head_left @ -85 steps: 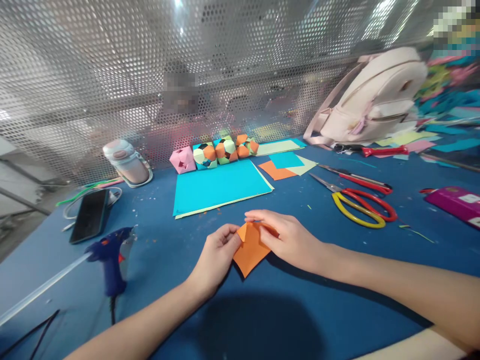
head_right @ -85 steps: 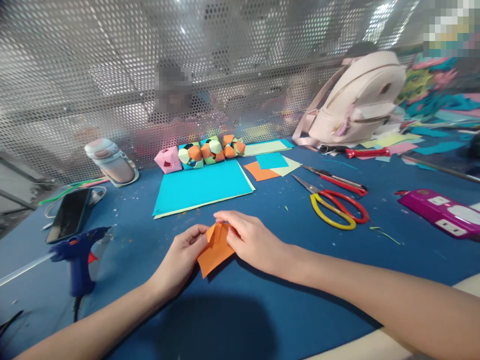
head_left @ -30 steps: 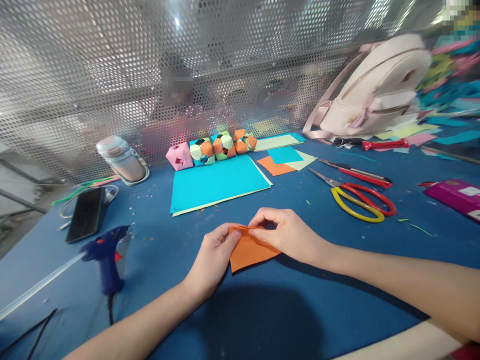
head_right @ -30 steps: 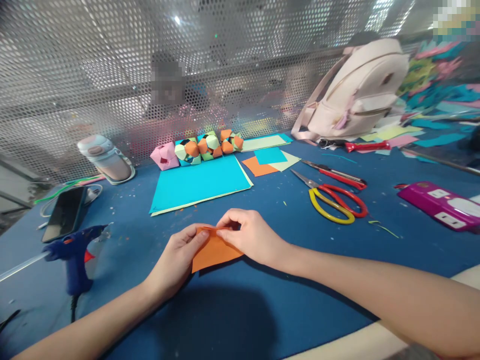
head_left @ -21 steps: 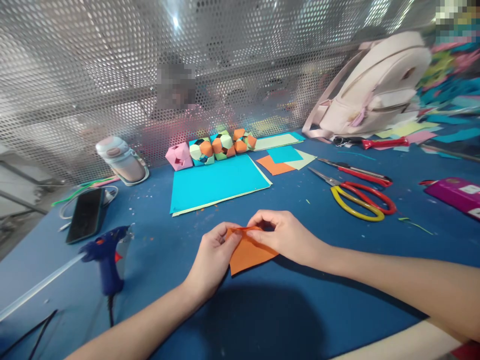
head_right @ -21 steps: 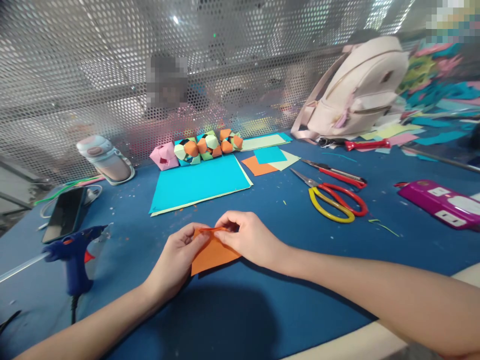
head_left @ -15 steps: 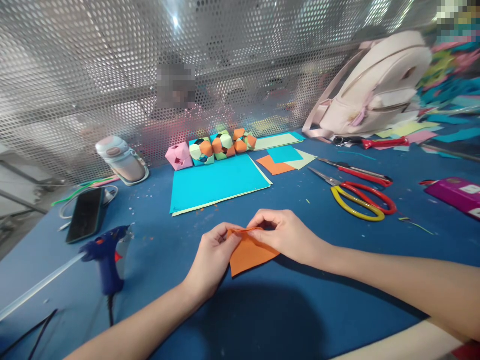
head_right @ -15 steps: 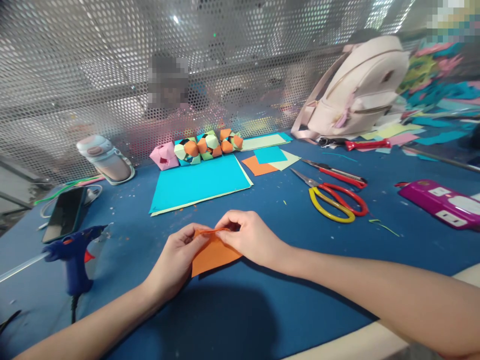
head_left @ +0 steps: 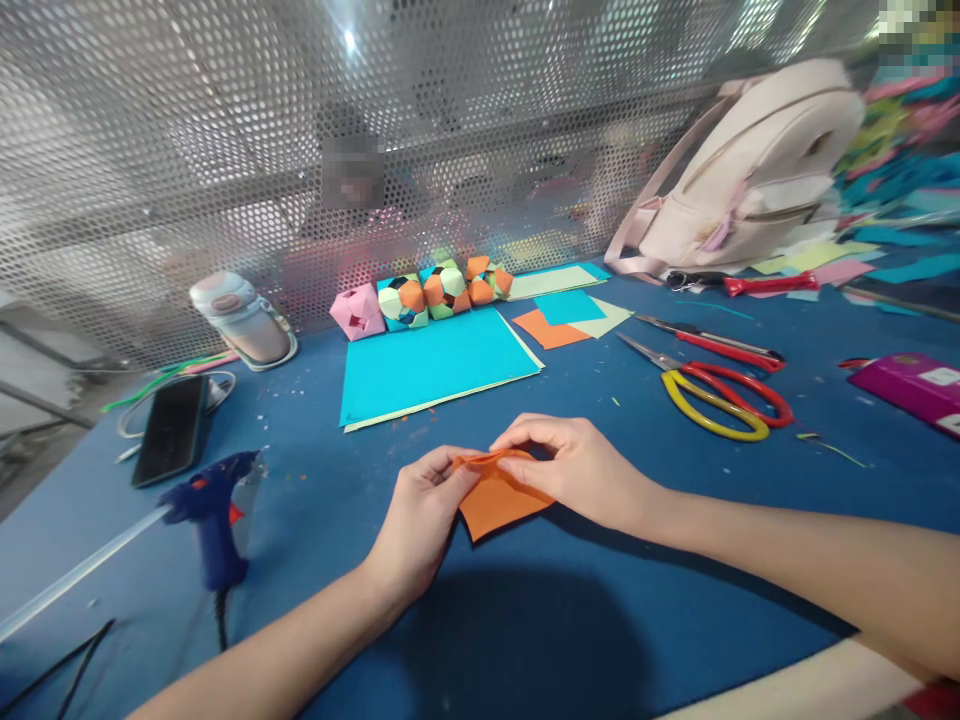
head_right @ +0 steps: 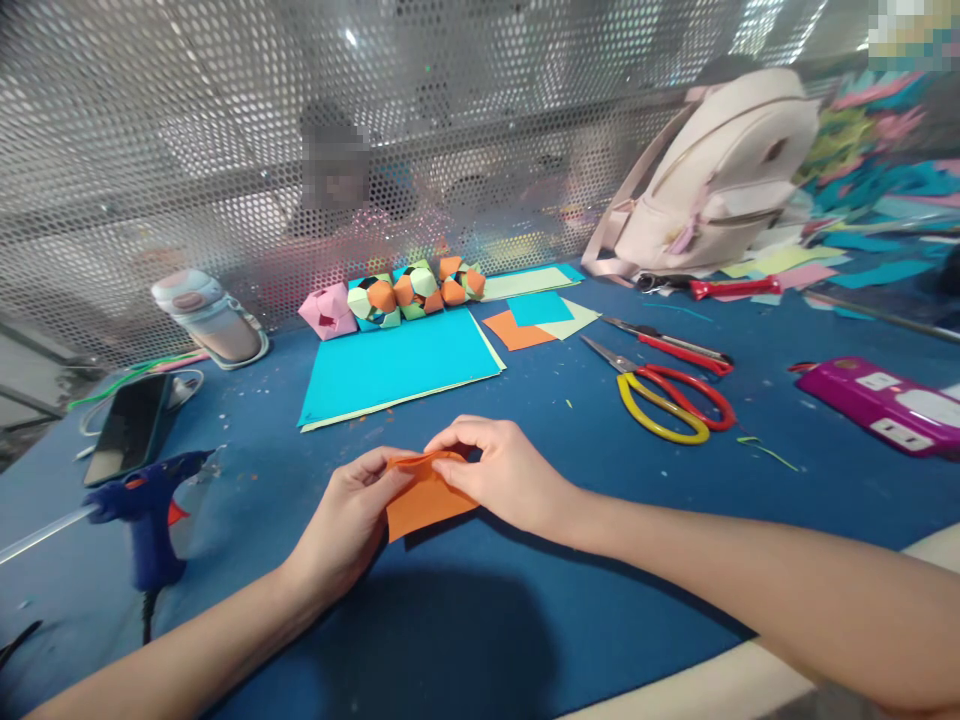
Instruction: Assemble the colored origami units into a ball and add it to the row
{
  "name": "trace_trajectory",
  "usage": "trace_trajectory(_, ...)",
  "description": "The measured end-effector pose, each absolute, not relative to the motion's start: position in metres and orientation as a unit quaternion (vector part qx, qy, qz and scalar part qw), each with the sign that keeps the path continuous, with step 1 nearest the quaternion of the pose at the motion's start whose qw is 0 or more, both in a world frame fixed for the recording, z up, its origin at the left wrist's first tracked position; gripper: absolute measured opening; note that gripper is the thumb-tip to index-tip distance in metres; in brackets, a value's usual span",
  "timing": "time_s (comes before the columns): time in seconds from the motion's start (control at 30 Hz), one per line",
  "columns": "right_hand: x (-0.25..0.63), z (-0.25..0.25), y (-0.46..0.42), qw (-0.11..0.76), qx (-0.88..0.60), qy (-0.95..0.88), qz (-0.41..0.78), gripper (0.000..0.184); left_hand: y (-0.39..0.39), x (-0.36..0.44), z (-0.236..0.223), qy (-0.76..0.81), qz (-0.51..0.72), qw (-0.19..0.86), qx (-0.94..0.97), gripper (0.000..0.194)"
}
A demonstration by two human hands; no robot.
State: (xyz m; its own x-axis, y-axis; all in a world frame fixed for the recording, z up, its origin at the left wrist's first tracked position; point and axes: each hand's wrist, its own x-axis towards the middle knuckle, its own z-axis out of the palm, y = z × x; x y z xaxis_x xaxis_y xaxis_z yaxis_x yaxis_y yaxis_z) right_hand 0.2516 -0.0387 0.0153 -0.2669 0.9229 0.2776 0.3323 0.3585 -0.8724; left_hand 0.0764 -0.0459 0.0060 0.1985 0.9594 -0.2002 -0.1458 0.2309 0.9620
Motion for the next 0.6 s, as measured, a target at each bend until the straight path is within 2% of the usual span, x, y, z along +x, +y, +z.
trace_trajectory(0.6,0.2564,0.0171,-0.0369,0.423,-0.405,-0.731,0.351,0.029,-0.0447,0.0790,0.0147,0.431,0.439,0.684,0.392,0.015)
